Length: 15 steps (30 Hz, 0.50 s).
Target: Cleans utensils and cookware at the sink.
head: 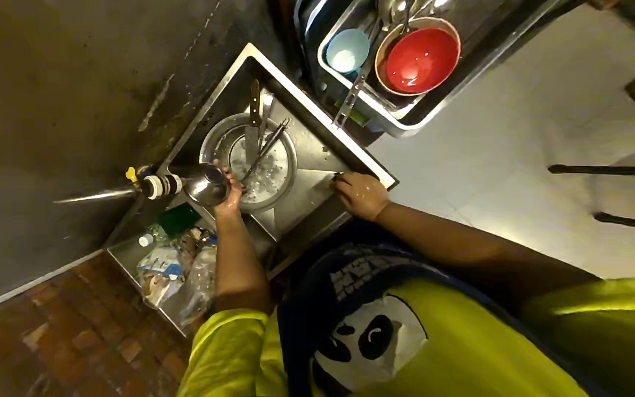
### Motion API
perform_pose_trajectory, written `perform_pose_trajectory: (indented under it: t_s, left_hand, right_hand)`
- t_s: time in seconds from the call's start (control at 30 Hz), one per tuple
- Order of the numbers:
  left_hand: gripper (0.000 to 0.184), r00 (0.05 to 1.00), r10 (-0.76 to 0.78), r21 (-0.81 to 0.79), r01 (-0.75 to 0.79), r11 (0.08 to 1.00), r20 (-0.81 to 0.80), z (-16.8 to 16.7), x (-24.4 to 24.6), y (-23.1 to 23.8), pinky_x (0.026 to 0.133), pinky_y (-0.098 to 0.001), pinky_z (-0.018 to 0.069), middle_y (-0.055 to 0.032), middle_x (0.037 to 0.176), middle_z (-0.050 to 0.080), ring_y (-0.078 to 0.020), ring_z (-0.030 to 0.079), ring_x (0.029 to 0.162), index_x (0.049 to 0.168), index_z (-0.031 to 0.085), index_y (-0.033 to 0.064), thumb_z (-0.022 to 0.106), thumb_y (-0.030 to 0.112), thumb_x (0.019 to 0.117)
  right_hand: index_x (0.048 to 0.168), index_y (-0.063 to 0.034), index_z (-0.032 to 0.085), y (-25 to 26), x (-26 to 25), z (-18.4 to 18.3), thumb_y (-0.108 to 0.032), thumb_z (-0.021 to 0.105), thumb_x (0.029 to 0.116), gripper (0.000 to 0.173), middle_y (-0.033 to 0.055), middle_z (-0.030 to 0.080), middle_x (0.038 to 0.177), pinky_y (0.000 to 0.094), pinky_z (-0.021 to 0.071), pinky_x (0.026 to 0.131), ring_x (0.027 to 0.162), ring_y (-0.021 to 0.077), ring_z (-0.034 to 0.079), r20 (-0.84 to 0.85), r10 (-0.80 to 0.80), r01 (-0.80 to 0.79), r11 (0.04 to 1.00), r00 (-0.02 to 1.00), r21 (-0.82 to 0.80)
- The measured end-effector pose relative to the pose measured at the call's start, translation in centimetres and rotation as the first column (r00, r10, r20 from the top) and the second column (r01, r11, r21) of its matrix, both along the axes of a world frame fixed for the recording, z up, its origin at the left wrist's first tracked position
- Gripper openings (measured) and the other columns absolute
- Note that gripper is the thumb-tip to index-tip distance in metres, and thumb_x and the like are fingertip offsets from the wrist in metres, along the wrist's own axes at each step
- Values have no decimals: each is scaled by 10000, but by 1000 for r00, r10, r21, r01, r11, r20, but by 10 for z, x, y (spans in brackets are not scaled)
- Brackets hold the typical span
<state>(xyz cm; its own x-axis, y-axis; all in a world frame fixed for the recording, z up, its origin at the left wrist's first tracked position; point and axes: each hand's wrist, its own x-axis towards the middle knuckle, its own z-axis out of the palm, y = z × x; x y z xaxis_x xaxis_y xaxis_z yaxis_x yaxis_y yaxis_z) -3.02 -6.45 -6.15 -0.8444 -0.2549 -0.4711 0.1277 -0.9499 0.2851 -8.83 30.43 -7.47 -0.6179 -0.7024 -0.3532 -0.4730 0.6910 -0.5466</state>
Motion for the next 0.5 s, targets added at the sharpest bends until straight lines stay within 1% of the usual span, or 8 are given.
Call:
perform_pose_trajectory:
  t_s: [0.07,0.13,0.2,0.23,0.3,0.33,0.4,0.5]
  left_hand:
    - [339,1000,-17,-28,16,999,-26,4,1,-1,621,-238,563,-29,977,636,-134,642,741,1297,563,213,480,385,1017]
    - [452,997,-48,-103,42,994,-55,11,3,-4,634,-279,564,-45,1038,627,-162,633,775,1335,551,216,468,495,989]
    - [615,989,-129,-190,113,975,-73,11,5,-16,717,-376,595,-91,1117,649,-231,665,888,1335,572,173,432,626,944]
    - [615,986,-167,-267,157,951,-17,13,6,-21,766,-390,601,-93,1132,667,-234,679,942,1328,581,161,372,622,981]
    - [383,926,-103,-534,297,792,362,41,-7,-19,743,-309,592,-18,1022,692,-116,678,888,1229,585,168,292,375,1095]
    - [296,857,-54,-610,407,680,512,49,-16,-20,784,-332,576,-20,1048,670,-112,651,915,1269,558,143,349,276,1107]
    - [268,838,-83,-710,506,489,539,46,-29,-37,837,-367,578,-40,1088,650,-142,645,957,1250,544,77,549,52,983]
    - [254,836,-36,-802,537,264,548,52,-43,-53,879,-343,557,-86,1128,669,-145,640,1000,1173,627,-2,675,8,923]
  right_hand:
    - [1301,-137,682,-1,0,-1,-170,536,1017,321,173,645,1337,566,509,1001,1249,379,612,18,6,-6,1000,1000,29]
    - [1319,-147,673,-1,-1,1,-176,525,1021,334,167,642,1347,564,506,1006,1255,376,609,24,10,-11,999,1000,51]
    - [1319,-145,670,-2,-1,3,-180,517,1023,335,167,644,1345,567,504,1006,1251,377,611,22,15,-17,998,1000,60]
    - [1325,-146,667,-3,-1,4,-179,515,1024,338,166,640,1355,570,498,1016,1264,377,604,32,17,-19,997,999,71]
    - [1338,-147,653,-4,-3,6,-179,501,1029,346,163,626,1381,576,486,1028,1287,377,590,58,19,-25,995,998,93]
    - [1344,-145,651,-4,-3,5,-178,498,1029,352,167,622,1389,583,484,1028,1290,381,589,60,17,-23,996,998,91]
    - [1347,-142,650,-4,-2,5,-177,497,1027,356,168,619,1395,589,482,1027,1290,386,588,58,13,-18,996,998,89]
    - [1337,-143,654,-6,-2,6,-180,506,1024,348,172,628,1375,592,491,1009,1267,397,599,47,12,-17,995,999,99]
